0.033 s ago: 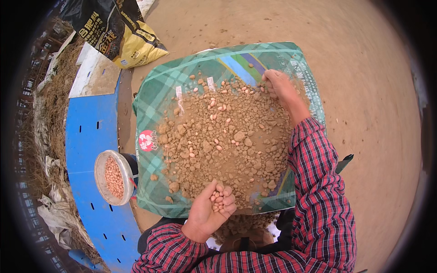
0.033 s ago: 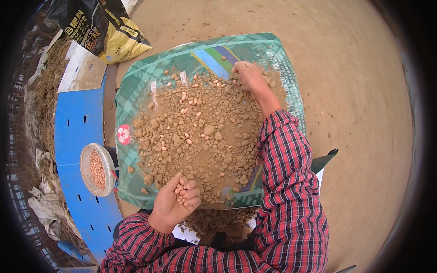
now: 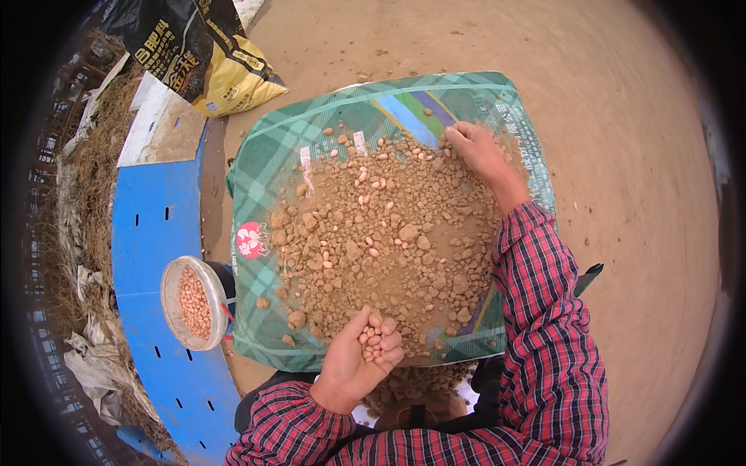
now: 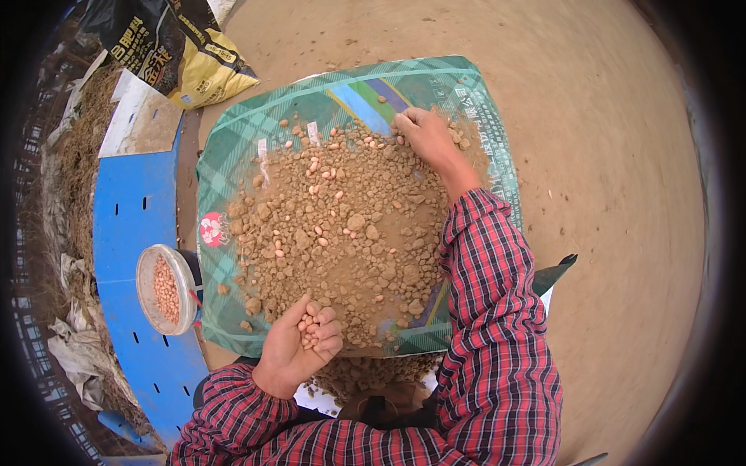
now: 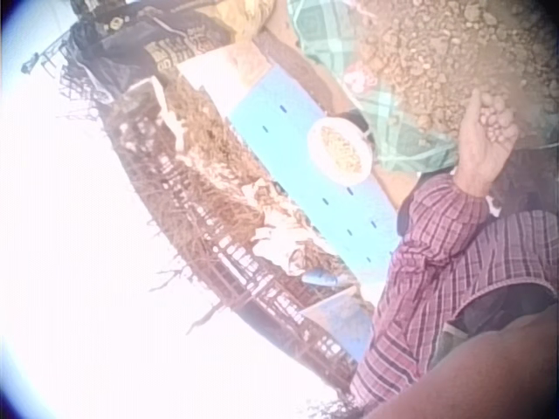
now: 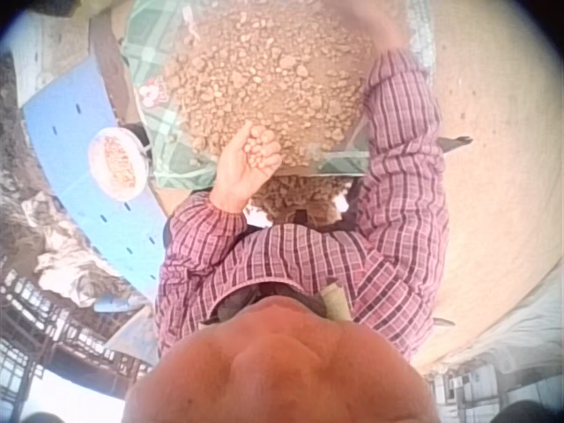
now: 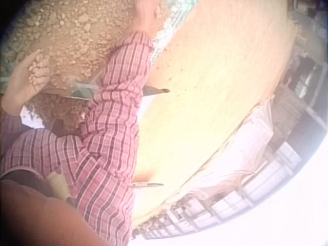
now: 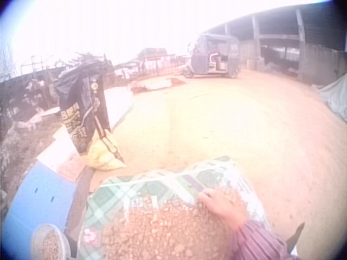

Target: The person sits on the ground and sorts peanuts from a green sack, picking individual nuts and placing them into a white bucket. They then pour the sorted peanuts into a larger sack and walk away with the bucket.

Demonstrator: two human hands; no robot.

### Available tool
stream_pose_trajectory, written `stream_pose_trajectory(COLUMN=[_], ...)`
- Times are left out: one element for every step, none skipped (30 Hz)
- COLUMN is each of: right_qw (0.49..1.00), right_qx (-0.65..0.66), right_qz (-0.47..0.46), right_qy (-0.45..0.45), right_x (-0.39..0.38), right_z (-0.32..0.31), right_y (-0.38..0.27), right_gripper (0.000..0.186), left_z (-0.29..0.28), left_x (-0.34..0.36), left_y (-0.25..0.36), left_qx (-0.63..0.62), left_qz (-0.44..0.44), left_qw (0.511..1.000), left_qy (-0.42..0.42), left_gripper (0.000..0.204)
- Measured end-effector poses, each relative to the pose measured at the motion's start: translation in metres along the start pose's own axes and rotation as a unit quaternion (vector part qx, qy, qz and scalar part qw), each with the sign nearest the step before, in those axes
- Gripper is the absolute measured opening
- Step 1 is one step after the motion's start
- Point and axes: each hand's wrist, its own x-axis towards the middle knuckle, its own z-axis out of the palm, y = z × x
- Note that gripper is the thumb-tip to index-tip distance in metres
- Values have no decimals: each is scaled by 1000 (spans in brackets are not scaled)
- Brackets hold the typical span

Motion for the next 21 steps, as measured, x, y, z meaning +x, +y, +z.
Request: stream_pose_trajectory(right_qw=[982,959,927,888,878,870,861,838,814,787,790,792,795,829,861,891,964,992,974,960,938], right_qx=[-182,-271,-363,-446,-464,-477,-489,-528,-565,-600,-599,-597,-596,-547,-497,-448,-265,-75,124,202,286], right_qz=[-47,-76,-82,-94,-103,-117,-131,-133,-135,-139,-130,-120,-110,-106,-102,-69,-9,82,165,160,150], right_qy=[21,30,38,56,48,49,51,39,26,12,21,29,37,35,33,21,-10,-52,-92,-110,-128], right_x=[-7,-12,-17,-21,-24,-25,-26,-25,-23,-22,-21,-21,-21,-20,-20,-21,-20,-20,-19,-22,-29], right_z=[3,2,1,2,2,3,4,5,8,10,12,14,15,14,12,9,6,0,-2,1,6], right_y=[2,1,0,-1,-3,-4,-4,-4,-3,-1,1,4,5,5,3,1,-5,-12,-19,-25,-29], right_gripper=[20,18,17,18,17,16,15,15,15,16,17,17,18,18,17,17,15,14,13,13,13], left_z=[0,0,0,-1,-1,-1,-2,-2,-2,-3,-3,-3,-3,-3,-3,-3,-3,-4,-5,-7,-9], left_x=[0,1,1,1,2,2,3,4,4,4,4,4,3,2,1,1,0,-1,-2,-4,-6], left_y=[0,0,-1,-1,0,0,0,1,1,1,1,2,2,2,3,5,8,10,13,15,18], left_qx=[7,12,17,15,13,8,3,-5,-17,-6,1,-2,7,7,3,0,-9,-21,-22,-26,-35], left_qz=[2,6,9,7,4,1,-3,-7,-11,-2,5,13,20,27,33,31,29,30,39,50,64], left_qw=[1000,1000,1000,1000,1000,1000,1000,1000,999,1000,1000,1000,1000,1000,999,999,999,998,997,997,997], left_qy=[-1,0,1,0,-1,-10,-15,-27,-27,-28,-18,-14,-3,2,-17,-16,-39,-51,-56,-47,-38], left_gripper=[38,37,37,36,35,35,34,34,34,33,33,32,32,32,31,31,30,30,30,29,30])
